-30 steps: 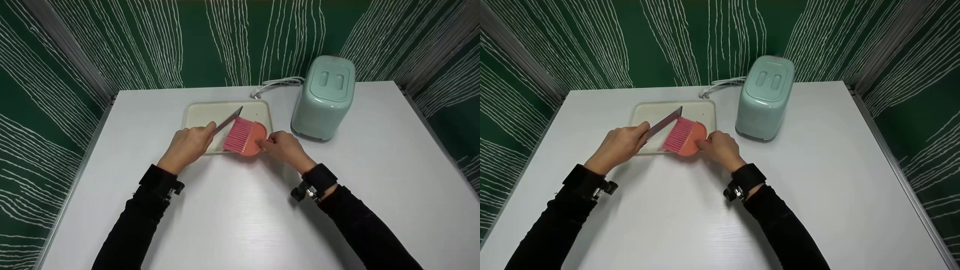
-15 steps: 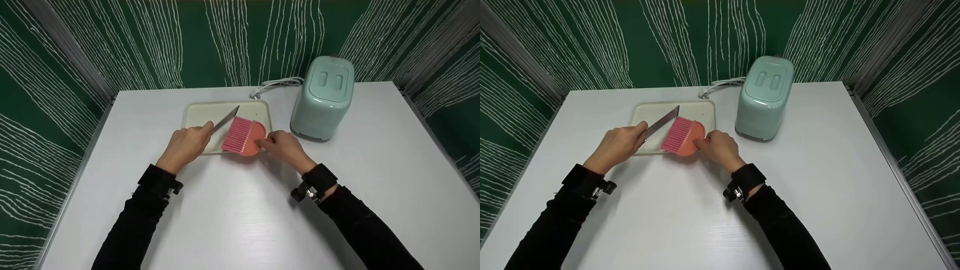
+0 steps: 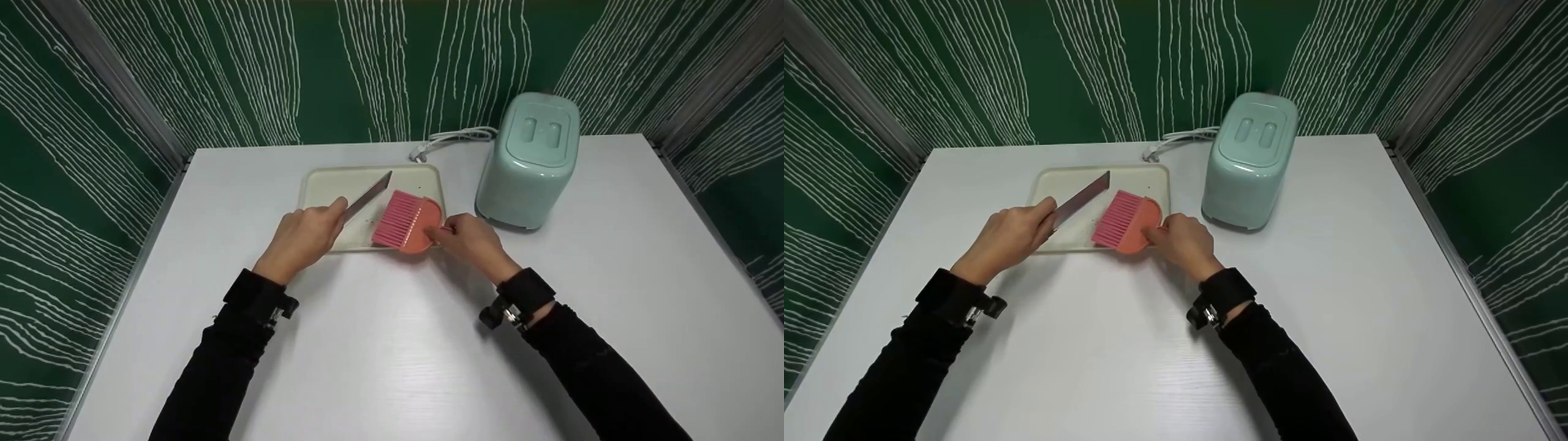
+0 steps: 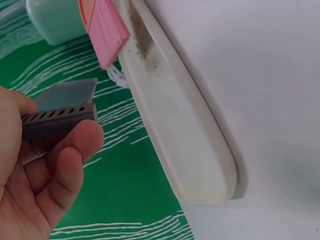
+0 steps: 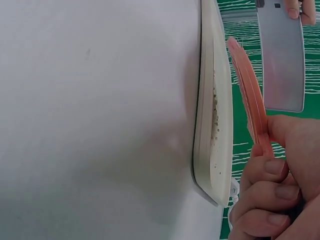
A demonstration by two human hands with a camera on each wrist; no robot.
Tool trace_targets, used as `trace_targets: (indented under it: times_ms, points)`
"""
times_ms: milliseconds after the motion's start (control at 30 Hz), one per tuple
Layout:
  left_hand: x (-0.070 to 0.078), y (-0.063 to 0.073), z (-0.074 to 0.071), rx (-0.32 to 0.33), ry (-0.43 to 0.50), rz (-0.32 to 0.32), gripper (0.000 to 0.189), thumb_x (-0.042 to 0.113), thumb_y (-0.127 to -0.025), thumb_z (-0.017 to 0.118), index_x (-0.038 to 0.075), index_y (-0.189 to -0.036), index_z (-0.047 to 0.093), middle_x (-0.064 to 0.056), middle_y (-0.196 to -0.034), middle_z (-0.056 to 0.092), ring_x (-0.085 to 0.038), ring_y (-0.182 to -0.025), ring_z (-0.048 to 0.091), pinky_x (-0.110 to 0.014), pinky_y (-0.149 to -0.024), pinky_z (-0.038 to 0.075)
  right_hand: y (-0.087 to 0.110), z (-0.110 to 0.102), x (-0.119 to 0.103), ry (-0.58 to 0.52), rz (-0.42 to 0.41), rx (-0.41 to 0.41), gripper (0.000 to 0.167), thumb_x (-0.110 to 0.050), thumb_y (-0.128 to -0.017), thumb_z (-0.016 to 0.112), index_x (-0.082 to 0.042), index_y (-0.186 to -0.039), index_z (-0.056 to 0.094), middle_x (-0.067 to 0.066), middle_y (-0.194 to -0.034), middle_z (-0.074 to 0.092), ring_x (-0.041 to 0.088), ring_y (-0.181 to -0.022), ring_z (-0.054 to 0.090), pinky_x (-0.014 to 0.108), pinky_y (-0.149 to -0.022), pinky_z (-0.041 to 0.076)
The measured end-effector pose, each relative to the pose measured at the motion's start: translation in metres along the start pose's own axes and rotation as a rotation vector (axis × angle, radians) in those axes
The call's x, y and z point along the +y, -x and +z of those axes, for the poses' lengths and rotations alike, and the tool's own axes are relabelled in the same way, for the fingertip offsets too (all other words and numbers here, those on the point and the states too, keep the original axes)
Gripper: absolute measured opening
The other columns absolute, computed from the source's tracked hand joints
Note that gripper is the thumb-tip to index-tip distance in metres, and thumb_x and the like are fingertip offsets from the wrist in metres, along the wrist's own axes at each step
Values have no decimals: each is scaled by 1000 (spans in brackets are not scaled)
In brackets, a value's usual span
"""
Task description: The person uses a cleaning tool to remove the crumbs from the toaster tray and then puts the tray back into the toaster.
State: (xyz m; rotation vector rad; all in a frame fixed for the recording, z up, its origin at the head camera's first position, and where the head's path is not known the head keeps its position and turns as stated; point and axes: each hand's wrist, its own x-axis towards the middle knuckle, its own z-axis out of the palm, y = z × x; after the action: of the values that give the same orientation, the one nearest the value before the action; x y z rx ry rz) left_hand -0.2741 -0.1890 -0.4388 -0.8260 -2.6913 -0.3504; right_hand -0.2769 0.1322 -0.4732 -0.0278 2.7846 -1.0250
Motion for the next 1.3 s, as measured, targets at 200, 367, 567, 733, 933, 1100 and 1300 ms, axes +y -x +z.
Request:
trace_targets:
  times_ms: [200, 367, 567, 733, 933, 1100, 1300]
  points:
    - [-2, -1, -2, -76, 187, -121, 21, 24, -118, 45, 7, -109, 54, -9, -66, 62, -20, -50, 58, -36, -48, 42, 0, 0, -3, -10, -28, 21, 49, -55, -101, 69, -18, -71, 57, -7, -65, 47, 15, -63, 48, 30, -59, 36]
    - [-3, -3, -5, -145, 445, -270, 25, 29, -118, 43, 9, -107, 53, -10, -70, 67, -14, -41, 61, -28, -46, 44, 1, 2, -6, -59, -113, 109, 49, -54, -102, 68, -18, -73, 53, -6, -67, 43, 16, -65, 45, 31, -61, 33]
    - [-4, -6, -4, -151, 630, -330, 32, 32, -118, 43, 7, -102, 53, -10, -71, 66, -13, -40, 59, -26, -42, 47, 3, 7, -14, -152, -231, 218, 48, -48, -103, 71, -19, -74, 46, -6, -67, 39, 13, -63, 41, 30, -59, 29]
    - [-1, -6, -1, -160, 706, -338, 33, 34, -118, 41, 7, -104, 54, -9, -69, 67, -14, -41, 60, -27, -41, 50, 7, 14, -23, -171, -293, 210, 45, -46, -104, 72, -17, -77, 49, -6, -67, 40, 13, -62, 39, 29, -58, 28]
    - [3, -8, 1, -155, 711, -339, 35, 37, -118, 39, 8, -105, 54, -7, -68, 65, -15, -41, 59, -27, -40, 48, 12, 22, -27, -76, -346, 235, 46, -50, -102, 73, -16, -79, 52, -6, -65, 41, 12, -61, 40, 30, -58, 28]
    - [5, -9, 0, -145, 678, -334, 35, 35, -119, 40, 7, -105, 55, -9, -69, 65, -14, -41, 59, -26, -40, 47, 12, 23, -24, 36, -366, 306, 46, -51, -102, 73, -14, -81, 55, -6, -64, 41, 13, -60, 40, 31, -57, 27]
    - [6, -9, 1, -140, 628, -330, 31, 31, -118, 42, 5, -106, 56, -10, -70, 65, -13, -40, 59, -23, -40, 44, 9, 21, -17, 83, -356, 361, 44, -48, -102, 73, -12, -82, 56, -5, -64, 42, 14, -58, 42, 32, -55, 28]
